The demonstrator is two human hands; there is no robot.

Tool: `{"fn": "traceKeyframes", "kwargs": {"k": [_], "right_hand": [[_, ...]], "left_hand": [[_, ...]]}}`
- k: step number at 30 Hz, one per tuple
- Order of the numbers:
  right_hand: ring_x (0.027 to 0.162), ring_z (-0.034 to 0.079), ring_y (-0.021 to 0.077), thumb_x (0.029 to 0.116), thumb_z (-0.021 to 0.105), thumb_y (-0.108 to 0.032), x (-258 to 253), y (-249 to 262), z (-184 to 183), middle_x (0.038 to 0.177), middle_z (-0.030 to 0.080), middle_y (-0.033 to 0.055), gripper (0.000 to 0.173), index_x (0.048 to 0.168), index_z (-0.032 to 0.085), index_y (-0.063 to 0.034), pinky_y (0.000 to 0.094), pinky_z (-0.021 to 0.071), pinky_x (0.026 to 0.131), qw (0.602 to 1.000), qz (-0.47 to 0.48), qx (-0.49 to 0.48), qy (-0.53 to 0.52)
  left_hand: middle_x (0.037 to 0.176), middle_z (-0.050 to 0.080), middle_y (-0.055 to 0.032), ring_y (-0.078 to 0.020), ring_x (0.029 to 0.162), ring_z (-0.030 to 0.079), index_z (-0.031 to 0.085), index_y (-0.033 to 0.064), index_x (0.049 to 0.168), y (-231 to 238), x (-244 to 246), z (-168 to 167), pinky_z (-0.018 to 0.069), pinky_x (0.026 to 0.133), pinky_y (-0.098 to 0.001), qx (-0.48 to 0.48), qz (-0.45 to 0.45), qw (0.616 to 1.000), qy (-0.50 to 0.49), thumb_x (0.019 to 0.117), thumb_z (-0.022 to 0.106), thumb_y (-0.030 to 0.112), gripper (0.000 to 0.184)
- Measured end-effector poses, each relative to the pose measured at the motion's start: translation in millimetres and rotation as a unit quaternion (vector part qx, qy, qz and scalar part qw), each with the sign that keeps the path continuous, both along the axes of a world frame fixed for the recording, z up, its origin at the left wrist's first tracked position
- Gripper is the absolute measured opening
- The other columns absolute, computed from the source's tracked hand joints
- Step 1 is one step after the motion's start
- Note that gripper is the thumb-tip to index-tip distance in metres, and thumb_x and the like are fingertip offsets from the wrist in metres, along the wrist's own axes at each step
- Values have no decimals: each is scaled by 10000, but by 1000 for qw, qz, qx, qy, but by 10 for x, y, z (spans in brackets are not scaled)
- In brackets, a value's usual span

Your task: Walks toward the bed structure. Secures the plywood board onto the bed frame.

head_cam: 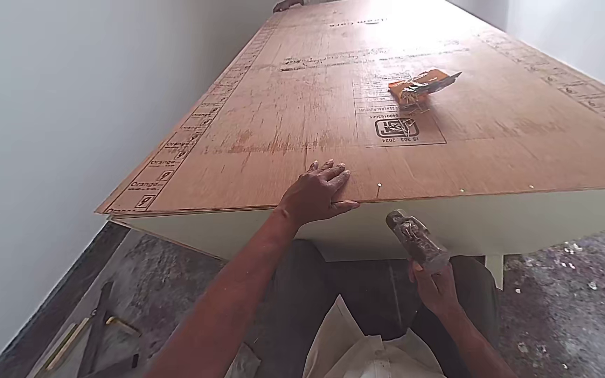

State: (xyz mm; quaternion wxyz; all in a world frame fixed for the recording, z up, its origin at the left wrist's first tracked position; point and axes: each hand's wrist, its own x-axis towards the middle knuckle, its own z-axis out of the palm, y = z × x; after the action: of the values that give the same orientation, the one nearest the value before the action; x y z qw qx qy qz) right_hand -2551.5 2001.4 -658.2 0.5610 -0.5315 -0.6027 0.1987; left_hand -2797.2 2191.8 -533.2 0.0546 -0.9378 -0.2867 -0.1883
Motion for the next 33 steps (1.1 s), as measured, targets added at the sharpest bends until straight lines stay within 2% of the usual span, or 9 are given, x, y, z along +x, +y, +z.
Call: {"fn": "traceKeyframes", "kwargs": {"k": [2, 5, 10, 14, 16, 20, 25, 29, 33], "right_hand": [[597, 609, 39, 1035, 381, -623, -69, 38, -47, 671, 616, 30, 687, 955, 639, 9, 231, 535, 573, 998, -8, 14, -55], [562, 607, 68, 1042, 335, -592, -169, 148, 10, 639, 608, 85, 711, 918, 631, 43, 227, 517, 543, 990, -43, 56, -125], [576, 594, 53, 1041, 362, -489, -224, 298, 8, 638, 596, 97, 610, 913, 626, 46, 177, 487, 563, 976, -91, 117, -161], [578, 588, 45, 1018, 390, -408, -196, 296, -4, 636, 598, 102, 545, 893, 637, 62, 174, 482, 569, 980, -98, 97, -147], [593, 607, 40, 1019, 388, -460, -158, 257, -66, 653, 621, 100, 598, 902, 647, 66, 185, 501, 576, 984, -96, 74, -131], [540, 607, 78, 1015, 396, -513, -34, 180, -166, 638, 625, 98, 643, 895, 648, 66, 244, 516, 516, 988, -85, 56, -113], [568, 599, 56, 1043, 355, -561, 1, 188, -159, 635, 610, 98, 689, 891, 651, 43, 197, 502, 551, 980, -89, 95, -152], [579, 616, 89, 1031, 377, -612, -51, 238, -210, 659, 634, 106, 703, 898, 663, 16, 209, 507, 555, 971, -97, 118, -184], [561, 628, 168, 1014, 390, -667, -56, 335, -246, 673, 649, 125, 736, 903, 672, 4, 293, 509, 517, 961, -102, 137, -219]], "left_hand": [[1395, 637, -205, -396, 1338, 581, 682, 22, 1325, -18, -6, -9, 435, 1102, -631, 1, -1, 1000, 0, 946, 551, 648, 743], [1378, 650, -200, -396, 1326, 591, 690, 17, 1313, -5, 5, -16, 454, 1085, -628, 10, -4, 1000, -3, 940, 562, 642, 738], [1392, 641, -200, -401, 1337, 580, 686, 18, 1319, -15, -3, -10, 443, 1099, -622, 7, -4, 1000, 2, 961, 530, 630, 725], [1409, 628, -202, -401, 1348, 570, 669, 13, 1340, -40, 8, -19, 435, 1107, -619, 7, 6, 1000, 10, 971, 513, 618, 725], [1415, 623, -202, -403, 1356, 562, 656, 11, 1355, -49, 14, -22, 429, 1112, -620, 9, 14, 1000, 14, 970, 514, 619, 733], [1427, 610, -214, -413, 1358, 557, 646, -5, 1358, -129, 50, -36, 413, 1122, -626, 7, 32, 999, 10, 970, 527, 593, 723], [1494, 538, -243, -426, 1413, 493, 563, -16, 1443, -144, 90, -4, 364, 1161, -625, -12, 55, 998, 36, 964, 497, 657, 828], [1512, 509, -265, -449, 1420, 475, 535, -29, 1463, -162, 94, -4, 342, 1171, -632, -18, 66, 996, 51, 989, 475, 626, 811], [1520, 503, -258, -448, 1426, 468, 530, -29, 1468, -167, 108, -10, 342, 1172, -628, -17, 73, 995, 62, 994, 461, 631, 815]]}}
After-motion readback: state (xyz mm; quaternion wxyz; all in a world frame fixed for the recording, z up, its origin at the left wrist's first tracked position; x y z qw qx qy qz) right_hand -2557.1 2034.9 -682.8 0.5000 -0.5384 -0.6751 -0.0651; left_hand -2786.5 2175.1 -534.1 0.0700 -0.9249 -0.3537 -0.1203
